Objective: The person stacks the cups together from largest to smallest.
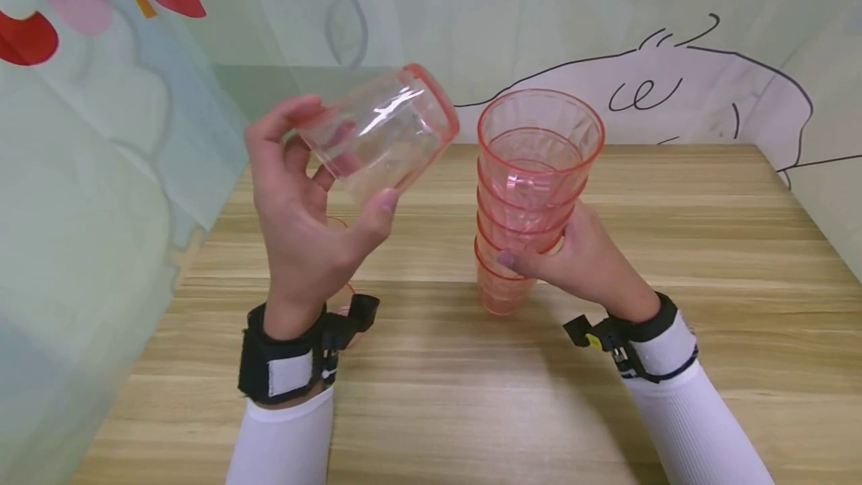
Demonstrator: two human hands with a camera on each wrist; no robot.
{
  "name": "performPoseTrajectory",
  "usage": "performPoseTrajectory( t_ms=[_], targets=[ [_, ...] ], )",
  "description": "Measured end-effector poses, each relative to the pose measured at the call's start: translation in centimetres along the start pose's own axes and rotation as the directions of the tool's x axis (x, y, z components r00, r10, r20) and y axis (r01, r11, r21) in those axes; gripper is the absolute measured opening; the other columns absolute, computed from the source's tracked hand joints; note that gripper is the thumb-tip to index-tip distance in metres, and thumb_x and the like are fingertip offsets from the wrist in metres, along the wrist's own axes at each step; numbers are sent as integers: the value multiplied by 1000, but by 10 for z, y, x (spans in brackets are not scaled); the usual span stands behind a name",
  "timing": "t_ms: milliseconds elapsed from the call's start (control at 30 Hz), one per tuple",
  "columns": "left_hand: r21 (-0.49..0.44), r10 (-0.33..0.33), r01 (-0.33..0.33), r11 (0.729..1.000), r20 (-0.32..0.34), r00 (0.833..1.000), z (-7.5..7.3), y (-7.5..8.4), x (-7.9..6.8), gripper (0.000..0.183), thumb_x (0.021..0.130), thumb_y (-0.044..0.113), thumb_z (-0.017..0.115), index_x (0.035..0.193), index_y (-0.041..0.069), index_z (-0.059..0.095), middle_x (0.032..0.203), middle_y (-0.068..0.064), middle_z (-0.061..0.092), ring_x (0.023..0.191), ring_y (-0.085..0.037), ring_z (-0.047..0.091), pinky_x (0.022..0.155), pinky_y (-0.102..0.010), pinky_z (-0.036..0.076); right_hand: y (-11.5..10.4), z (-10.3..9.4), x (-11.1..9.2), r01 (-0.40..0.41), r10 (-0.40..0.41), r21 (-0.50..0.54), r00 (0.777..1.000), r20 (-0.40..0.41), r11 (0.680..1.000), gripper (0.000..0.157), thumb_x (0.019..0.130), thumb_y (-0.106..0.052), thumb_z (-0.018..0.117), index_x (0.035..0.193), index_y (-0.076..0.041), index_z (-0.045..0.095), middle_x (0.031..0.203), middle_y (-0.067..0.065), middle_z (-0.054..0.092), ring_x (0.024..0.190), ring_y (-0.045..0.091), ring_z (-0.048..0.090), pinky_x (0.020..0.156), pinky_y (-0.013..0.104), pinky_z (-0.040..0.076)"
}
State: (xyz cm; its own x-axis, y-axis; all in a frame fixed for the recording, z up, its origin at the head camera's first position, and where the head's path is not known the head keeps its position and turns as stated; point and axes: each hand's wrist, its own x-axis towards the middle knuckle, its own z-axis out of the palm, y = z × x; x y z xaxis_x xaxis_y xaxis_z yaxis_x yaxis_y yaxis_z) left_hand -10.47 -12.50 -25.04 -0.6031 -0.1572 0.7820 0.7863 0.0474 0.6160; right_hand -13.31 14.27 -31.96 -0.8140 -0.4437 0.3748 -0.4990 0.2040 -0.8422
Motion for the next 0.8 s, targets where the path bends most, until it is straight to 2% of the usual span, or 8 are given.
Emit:
performPoseTrajectory(
  t_ms=[167,333,633,800],
  targets=[
    [-97,-1,-3,995,-46,999,5,6,0,76,67,23,79,129,-2,43,126,-20,48,115,-42,54,89,-42,56,-1,0,0,-8,8,5,1000,-1,1000,66,78,-10,84,136,-16,53,125,-4,64,114,17,62,99,42,49],
    [-144,10,-19,989,-68,998,10,10,-1,80,69,29,83,128,-5,42,125,-22,47,115,-45,53,92,-47,54,-1,0,-1,-9,9,-11,1000,-3,1000,66,78,-11,84,136,-16,53,125,-5,64,114,16,62,99,42,50],
    [-166,19,-34,985,-86,996,17,13,-1,86,73,40,85,129,-6,40,121,-25,49,111,-46,53,84,-43,57,-2,0,0,-14,14,-14,1000,-11,1000,66,78,-13,85,136,-15,53,125,-4,64,113,16,62,99,43,49],
    [-177,35,-51,983,-89,995,21,15,-2,88,75,45,85,131,-6,39,122,-25,48,113,-45,51,90,-50,55,-1,0,-1,-23,23,-15,1000,-18,1000,66,77,-14,86,135,-15,54,124,-4,65,113,15,62,100,43,49]
  ],
)
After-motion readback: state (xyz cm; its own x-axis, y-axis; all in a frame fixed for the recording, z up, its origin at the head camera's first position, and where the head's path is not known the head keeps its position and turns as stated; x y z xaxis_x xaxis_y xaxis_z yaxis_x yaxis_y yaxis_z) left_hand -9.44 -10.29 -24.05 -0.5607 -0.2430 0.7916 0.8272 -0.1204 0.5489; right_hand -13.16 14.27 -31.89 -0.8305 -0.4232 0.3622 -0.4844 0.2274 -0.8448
